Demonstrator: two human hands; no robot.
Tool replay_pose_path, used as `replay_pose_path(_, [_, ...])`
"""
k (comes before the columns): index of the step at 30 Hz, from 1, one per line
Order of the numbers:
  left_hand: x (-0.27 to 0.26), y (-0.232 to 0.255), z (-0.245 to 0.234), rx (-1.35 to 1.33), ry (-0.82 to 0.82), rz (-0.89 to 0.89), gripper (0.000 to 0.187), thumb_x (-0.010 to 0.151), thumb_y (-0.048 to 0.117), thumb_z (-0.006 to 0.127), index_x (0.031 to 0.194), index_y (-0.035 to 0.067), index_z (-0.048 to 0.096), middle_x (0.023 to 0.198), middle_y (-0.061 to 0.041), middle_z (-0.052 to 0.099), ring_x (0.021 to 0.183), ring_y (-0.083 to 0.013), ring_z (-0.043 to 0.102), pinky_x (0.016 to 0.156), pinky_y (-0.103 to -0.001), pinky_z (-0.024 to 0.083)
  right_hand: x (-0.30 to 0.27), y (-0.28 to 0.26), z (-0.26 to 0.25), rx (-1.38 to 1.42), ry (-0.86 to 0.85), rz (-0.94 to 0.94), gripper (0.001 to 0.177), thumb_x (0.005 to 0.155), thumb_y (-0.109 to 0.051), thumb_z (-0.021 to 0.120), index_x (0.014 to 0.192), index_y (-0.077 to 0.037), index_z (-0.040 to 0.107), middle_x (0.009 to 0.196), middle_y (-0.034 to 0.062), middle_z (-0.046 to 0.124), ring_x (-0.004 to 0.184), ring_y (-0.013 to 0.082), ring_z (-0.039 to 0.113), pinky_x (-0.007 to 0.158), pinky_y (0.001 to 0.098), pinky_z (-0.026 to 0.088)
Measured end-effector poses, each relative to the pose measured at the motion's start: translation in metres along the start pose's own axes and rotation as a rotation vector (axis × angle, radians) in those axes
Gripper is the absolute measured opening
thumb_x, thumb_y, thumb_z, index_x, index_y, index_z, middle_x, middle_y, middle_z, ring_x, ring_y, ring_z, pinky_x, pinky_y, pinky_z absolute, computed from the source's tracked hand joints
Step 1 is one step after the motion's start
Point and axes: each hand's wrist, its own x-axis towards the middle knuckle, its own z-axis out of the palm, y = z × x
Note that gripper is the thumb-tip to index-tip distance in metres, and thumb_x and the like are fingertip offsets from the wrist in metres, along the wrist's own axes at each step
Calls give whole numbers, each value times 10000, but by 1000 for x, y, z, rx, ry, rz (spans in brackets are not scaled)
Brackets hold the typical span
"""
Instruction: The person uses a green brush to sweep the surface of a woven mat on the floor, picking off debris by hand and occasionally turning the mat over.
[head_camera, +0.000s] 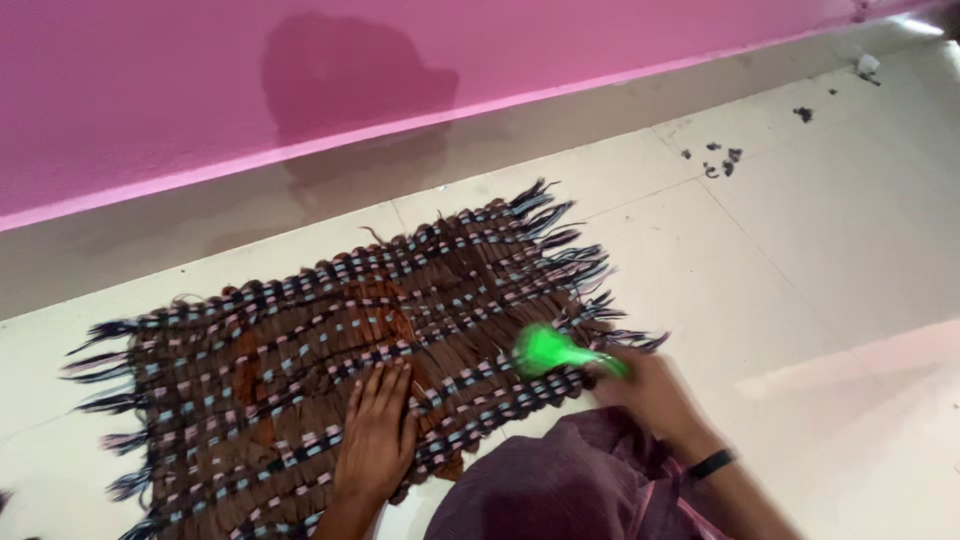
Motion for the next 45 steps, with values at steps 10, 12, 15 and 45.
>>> replay_pose_path(10, [-41, -15, -10, 246, 108, -160, 624, 984, 441, 349, 1594, 312, 311, 1698, -12, 215, 1534, -277, 133, 1209, -554, 82, 52, 6, -1, -369, -338, -94, 376, 953, -435, 623, 1162, -157, 766, 998, 101, 795, 894, 223, 767, 841, 380, 602])
replay_pose_path(12, [-44, -13, -9, 253, 166, -128, 631, 975, 447, 346, 1586, 287, 321, 1695, -22, 223, 1547, -298, 153, 1192, -558, 93, 39, 45, -58, -319, -120, 75, 419, 931, -441, 663, 1211, -144, 756, 1125, 108, 793, 1009, 236, 756, 917, 418, 574])
replay_pose_path(15, [-43, -6, -14, 234, 71, -194, 669, 981, 435, 332, 1626, 267, 275, 1696, -20, 208, 1515, -261, 150, 1216, -559, 83, 17, 51, -79, -446, 85, 249, 403, 978, -432, 634, 1208, -130, 770, 1077, 147, 802, 956, 289, 756, 885, 423, 582])
replay_pose_path(45, [-8, 18, -26, 190, -55, -166, 810, 942, 605, 373, 1565, 108, 229, 1714, -62, 154, 1541, -285, 35, 1229, -516, 29, 94, 6, 20, -217, -144, 76, 417, 979, -396, 605, 1259, -113, 726, 864, 170, 766, 696, 295, 685, 683, 444, 569])
